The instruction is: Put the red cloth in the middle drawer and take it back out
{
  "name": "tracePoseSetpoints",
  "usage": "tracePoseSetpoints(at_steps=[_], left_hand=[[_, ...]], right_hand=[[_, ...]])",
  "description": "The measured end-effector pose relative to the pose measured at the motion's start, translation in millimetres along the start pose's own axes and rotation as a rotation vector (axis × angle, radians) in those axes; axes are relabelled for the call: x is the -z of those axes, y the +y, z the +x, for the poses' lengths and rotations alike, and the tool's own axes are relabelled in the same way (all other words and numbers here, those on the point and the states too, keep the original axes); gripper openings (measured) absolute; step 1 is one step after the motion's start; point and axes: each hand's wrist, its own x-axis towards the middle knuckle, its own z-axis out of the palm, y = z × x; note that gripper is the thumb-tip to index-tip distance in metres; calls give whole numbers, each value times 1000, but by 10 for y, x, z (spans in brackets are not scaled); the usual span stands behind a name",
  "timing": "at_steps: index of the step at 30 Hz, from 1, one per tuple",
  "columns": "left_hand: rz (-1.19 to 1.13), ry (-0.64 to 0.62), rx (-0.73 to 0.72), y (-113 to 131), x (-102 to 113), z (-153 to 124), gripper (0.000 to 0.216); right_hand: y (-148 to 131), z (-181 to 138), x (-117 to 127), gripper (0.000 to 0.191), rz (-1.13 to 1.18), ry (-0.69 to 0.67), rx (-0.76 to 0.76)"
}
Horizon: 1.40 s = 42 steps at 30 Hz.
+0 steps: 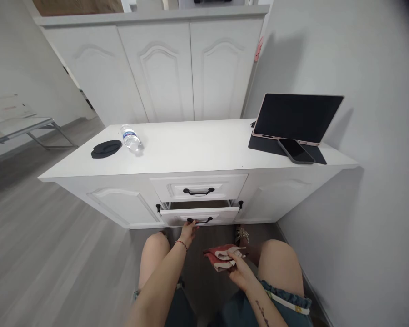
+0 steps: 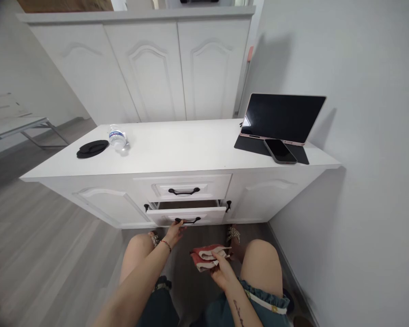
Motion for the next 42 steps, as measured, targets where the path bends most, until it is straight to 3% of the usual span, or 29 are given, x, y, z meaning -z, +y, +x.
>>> tracePoseSetpoints(at_steps=[17,30,36,42], left_hand=[[34,15,-1,221,-158,270,23],[21,68,-33,162,-281,340,17],[87,22,-138,-105,-224,104,28],[216,-28,-184,-456,-29,-449,22]], right_hand=[[61,6,-152,7,6,51,20],[197,78,-80,9,-50,12,39],[306,163,11,13,-171,7,126],[465,295,27,26,-375,30,220]])
